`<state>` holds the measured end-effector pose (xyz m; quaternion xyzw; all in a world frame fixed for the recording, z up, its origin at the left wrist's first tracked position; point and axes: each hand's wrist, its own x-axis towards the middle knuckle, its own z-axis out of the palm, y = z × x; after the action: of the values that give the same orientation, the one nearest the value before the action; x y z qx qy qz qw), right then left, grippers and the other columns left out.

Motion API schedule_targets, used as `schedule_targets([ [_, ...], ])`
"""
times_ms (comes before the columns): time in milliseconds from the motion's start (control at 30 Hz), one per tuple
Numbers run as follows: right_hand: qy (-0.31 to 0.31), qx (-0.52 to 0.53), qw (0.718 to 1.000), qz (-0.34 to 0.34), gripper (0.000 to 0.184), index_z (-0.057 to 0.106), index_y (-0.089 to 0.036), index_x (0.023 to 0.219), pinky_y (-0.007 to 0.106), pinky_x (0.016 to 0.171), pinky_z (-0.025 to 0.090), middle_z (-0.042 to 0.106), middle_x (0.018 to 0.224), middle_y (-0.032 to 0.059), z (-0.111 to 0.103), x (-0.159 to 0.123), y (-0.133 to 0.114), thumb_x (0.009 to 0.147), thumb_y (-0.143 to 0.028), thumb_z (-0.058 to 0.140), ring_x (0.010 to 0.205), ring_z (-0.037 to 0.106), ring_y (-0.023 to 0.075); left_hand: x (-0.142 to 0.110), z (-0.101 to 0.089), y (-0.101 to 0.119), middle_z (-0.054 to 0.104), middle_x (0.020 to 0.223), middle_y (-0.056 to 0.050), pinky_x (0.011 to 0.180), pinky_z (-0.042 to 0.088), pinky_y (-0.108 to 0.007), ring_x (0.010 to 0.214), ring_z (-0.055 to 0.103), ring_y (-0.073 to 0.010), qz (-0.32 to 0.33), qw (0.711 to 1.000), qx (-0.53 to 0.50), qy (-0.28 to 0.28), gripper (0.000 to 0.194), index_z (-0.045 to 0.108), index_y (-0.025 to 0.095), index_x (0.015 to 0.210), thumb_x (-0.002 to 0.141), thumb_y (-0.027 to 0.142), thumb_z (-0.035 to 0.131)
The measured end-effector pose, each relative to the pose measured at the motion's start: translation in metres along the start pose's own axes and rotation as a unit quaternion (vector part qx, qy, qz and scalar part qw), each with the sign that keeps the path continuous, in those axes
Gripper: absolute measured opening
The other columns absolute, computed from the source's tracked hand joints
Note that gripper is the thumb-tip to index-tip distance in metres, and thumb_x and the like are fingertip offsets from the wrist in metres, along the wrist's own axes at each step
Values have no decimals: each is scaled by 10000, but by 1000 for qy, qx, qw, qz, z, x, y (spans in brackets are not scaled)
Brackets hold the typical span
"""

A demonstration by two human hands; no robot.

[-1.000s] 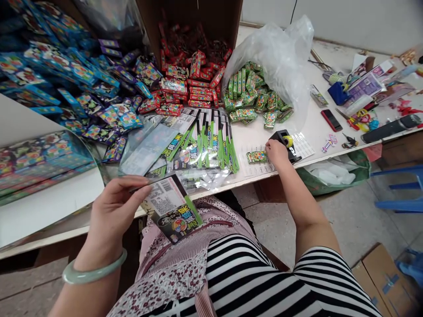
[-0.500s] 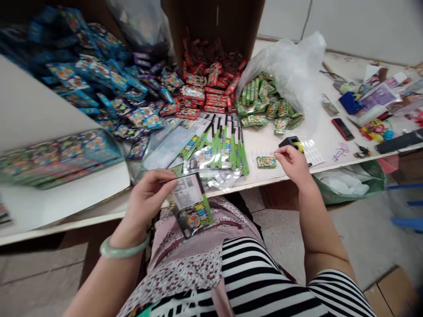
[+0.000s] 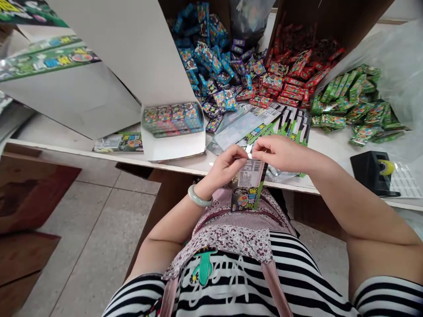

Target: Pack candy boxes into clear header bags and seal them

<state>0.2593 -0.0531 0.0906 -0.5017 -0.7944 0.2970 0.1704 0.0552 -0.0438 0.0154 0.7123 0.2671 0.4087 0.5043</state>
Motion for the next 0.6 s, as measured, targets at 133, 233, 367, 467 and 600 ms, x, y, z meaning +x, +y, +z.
schedule_targets([
  [133,12,-5,1000,-14,195,616,-211,694,276,565,320,634,680,-11,4,6,3,875,-282,637,617,523,134,-1,-2,-3,614,865,-15,750,466,-297,817,562,-151,-9,1000,-7,3,97,597,212,895,938,294,569],
  [233,11,-2,1000,-11,212,616,-216,691,286,564,313,621,673,-8,6,8,6,876,-312,653,607,510,138,-1,-2,-3,600,842,-15,751,458,-307,813,552,-156,-14,1000,-10,10,167,591,214,886,961,360,563],
  [367,-8,13,1000,-17,239,614,-223,680,307,587,324,604,671,-2,6,11,12,867,-352,690,604,497,146,-1,0,-2,590,835,-17,759,450,-321,820,546,-163,-21,999,-20,16,260,588,215,870,974,451,555],
  [467,-6,24,999,-25,239,609,-229,660,328,625,353,588,665,6,7,13,16,844,-326,726,640,513,163,0,1,-1,587,829,-16,756,449,-326,816,545,-161,-24,999,-25,18,301,586,216,858,969,496,561],
  [600,28,58,997,-42,218,613,-241,669,352,682,414,570,653,6,11,13,19,824,-305,752,719,558,195,0,4,-5,595,832,-9,754,469,-323,802,558,-150,-13,999,-30,24,302,578,219,860,901,504,672],
])
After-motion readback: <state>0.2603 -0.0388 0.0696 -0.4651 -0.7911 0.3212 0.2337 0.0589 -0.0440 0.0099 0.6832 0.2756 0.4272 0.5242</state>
